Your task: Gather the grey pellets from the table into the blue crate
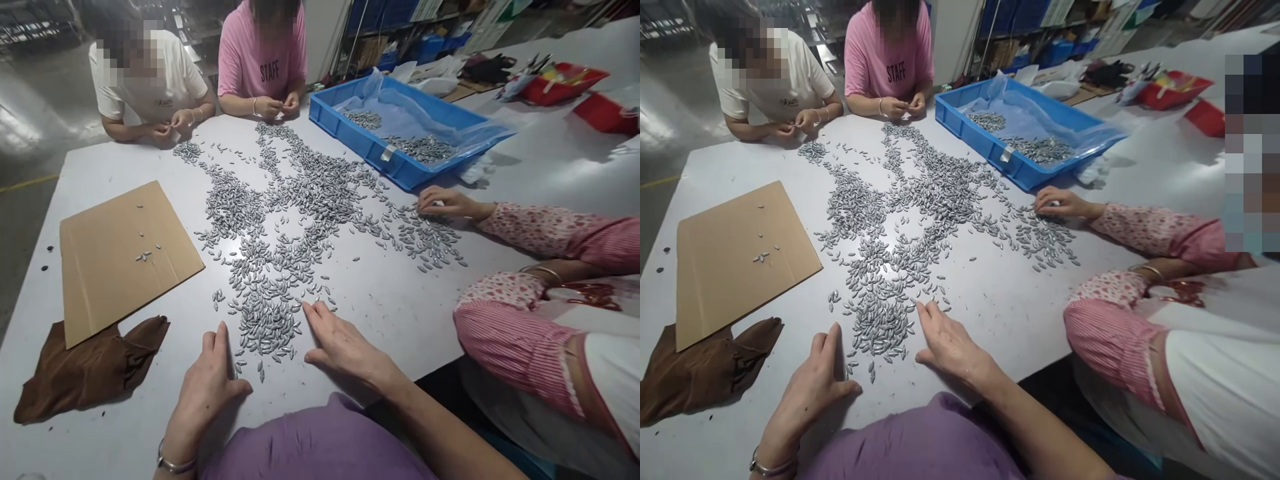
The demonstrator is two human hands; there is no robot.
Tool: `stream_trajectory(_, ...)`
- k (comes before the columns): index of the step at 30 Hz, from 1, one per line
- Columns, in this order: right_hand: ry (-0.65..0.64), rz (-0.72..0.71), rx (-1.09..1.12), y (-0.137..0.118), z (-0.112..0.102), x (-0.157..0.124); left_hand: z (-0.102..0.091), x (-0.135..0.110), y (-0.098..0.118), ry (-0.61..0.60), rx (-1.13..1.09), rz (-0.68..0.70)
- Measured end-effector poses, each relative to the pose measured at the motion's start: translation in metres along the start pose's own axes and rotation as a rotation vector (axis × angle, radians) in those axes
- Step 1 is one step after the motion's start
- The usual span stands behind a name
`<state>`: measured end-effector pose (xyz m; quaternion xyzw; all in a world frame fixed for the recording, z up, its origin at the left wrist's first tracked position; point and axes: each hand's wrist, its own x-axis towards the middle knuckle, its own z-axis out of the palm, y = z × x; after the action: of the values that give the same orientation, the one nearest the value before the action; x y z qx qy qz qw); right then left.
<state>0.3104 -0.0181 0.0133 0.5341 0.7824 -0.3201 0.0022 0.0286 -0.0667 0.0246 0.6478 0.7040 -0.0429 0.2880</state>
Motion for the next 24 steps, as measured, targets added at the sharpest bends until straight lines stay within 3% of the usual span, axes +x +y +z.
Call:
stream_trajectory(4, 0.003, -0.005, -0.029, -0.004, 0.006, 0.005, 0.007, 0.009, 0.012, -0.033, 0.076, -0.025)
stream_trajectory(12, 0.037, -0.036, 0.011, -0.014, 0.006, 0.015, 0.008, 0.027, 0.024, 0.0, -0.052, 0.054)
stream_trajectory(24, 0.029, -0.077, 0.101, -0.017, 0.009, 0.029, 0.026, 0.041, 0.012, 0.132, -0.314, 0.163)
